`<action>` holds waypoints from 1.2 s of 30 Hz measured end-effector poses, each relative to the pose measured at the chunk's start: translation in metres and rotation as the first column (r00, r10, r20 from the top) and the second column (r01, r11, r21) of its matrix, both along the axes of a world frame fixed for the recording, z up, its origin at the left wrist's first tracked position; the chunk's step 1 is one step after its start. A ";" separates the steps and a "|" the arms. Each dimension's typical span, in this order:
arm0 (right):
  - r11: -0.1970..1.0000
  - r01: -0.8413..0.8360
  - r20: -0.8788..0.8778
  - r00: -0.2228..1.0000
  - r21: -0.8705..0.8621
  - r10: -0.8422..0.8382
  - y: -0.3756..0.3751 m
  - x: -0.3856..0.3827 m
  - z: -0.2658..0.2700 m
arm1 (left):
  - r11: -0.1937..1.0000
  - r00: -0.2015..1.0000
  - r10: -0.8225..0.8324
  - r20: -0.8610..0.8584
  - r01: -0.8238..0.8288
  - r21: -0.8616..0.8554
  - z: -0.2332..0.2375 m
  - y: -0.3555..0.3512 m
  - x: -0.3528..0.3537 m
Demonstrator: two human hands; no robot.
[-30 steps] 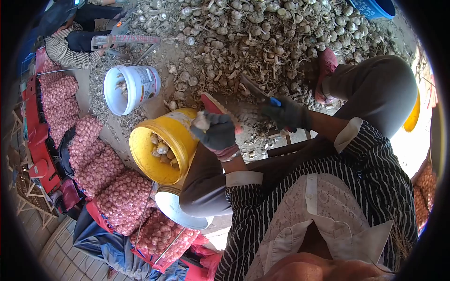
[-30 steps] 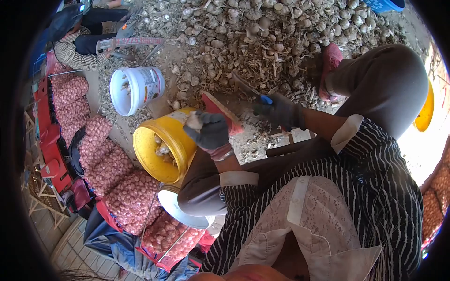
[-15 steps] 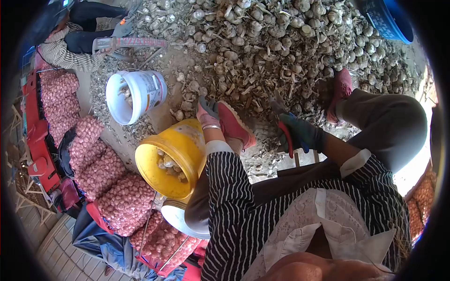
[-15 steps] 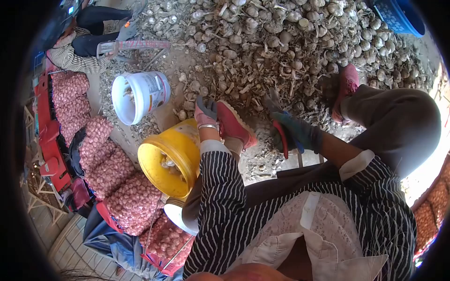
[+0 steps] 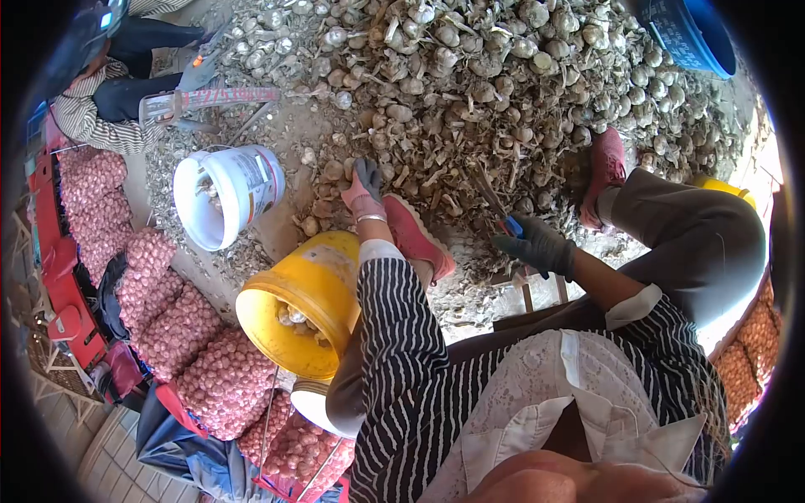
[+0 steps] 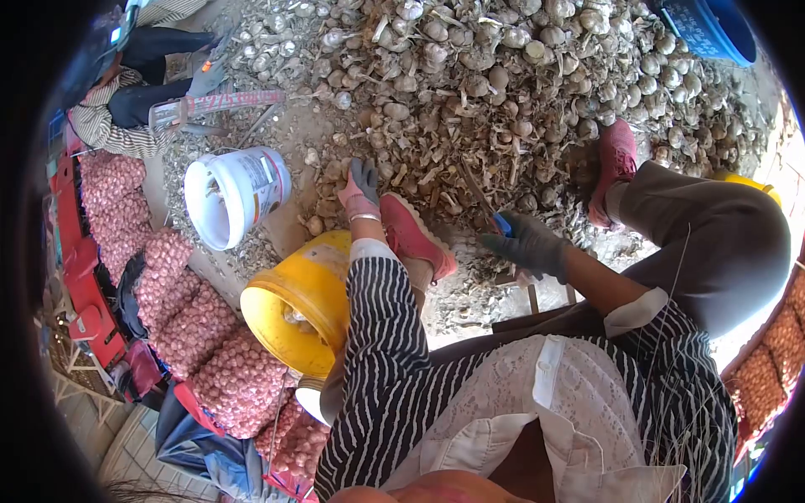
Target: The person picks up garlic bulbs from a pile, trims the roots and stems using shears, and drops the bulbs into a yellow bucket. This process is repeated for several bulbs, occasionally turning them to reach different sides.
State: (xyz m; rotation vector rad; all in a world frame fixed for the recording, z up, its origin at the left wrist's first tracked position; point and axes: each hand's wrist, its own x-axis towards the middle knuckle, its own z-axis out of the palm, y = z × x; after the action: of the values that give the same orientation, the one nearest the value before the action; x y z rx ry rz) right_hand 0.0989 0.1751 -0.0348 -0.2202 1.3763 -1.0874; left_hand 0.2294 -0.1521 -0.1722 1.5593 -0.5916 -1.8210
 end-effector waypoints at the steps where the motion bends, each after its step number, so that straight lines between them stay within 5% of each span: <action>1: 0.992 -0.093 -0.265 0.962 -0.084 0.068 -0.002 -0.002 0.003 | 1.000 1.000 -0.021 0.005 0.021 -0.014 0.007 0.009 -0.001; 2: 0.992 -0.093 -0.269 0.961 -0.091 0.065 -0.002 -0.007 0.009 | 1.000 1.000 -0.022 0.001 0.022 -0.022 0.014 0.021 -0.001; 4: 0.929 -0.306 -0.567 0.737 0.206 0.369 -0.012 -0.025 0.044 | 0.951 0.961 -0.277 -0.013 0.273 -0.144 0.031 0.052 0.001; 5: 0.945 -0.276 -0.633 0.704 0.174 0.322 -0.008 -0.024 0.038 | 0.934 0.950 -0.305 0.065 0.312 -0.176 0.080 0.082 -0.015; 6: 0.948 -0.269 -0.640 0.702 0.169 0.313 -0.006 -0.025 0.040 | 0.930 0.949 -0.311 0.061 0.317 -0.185 0.081 0.099 -0.013; 8: 0.927 -0.308 -0.851 0.407 0.214 0.332 -0.006 -0.030 0.046 | 0.861 0.938 -0.335 0.092 0.344 -0.374 0.063 0.123 0.001; 11: 0.918 -0.331 -0.891 0.316 0.217 0.325 0.000 -0.031 0.052 | 0.769 0.878 -0.383 0.288 0.476 -0.428 0.068 0.156 0.016; 14: 0.916 -0.341 -0.928 0.224 0.210 0.296 0.008 -0.025 0.060 | 0.689 0.803 -0.337 0.491 0.566 -0.452 0.121 0.193 0.012; 15: 0.914 -0.355 -0.946 0.178 0.195 0.271 0.012 -0.022 0.061 | 0.631 0.684 -0.366 0.631 0.681 -0.372 0.144 0.201 0.010; 16: 0.916 -0.355 -0.947 0.179 0.190 0.266 0.015 -0.019 0.063 | 0.569 0.541 -0.380 0.750 0.776 -0.271 0.162 0.206 0.008; 22: 0.882 -0.438 -0.935 0.207 0.175 0.288 0.033 -0.004 0.067 | 0.504 0.379 -0.378 0.845 0.850 -0.156 0.204 0.226 0.009; 29: 0.823 -0.530 -0.871 0.284 0.206 0.401 0.054 0.008 0.057 | 0.456 0.412 -0.448 0.794 0.869 -0.194 0.165 0.241 0.033; 31: 0.831 -0.517 -0.876 0.281 0.206 0.392 0.059 0.016 0.043 | 0.403 0.310 -0.409 0.858 0.905 -0.135 0.169 0.246 0.033; 36: 0.805 -0.518 -0.844 0.258 0.290 0.470 0.061 0.018 0.031 | 0.412 0.344 -0.438 0.830 0.898 -0.154 0.175 0.252 0.031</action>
State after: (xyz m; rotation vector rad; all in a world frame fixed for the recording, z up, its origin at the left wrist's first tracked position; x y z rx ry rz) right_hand 0.1167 0.2361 -0.0034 -1.3767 2.0062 -0.3730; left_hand 0.2605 0.0995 0.0028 1.5305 -2.3602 -1.1703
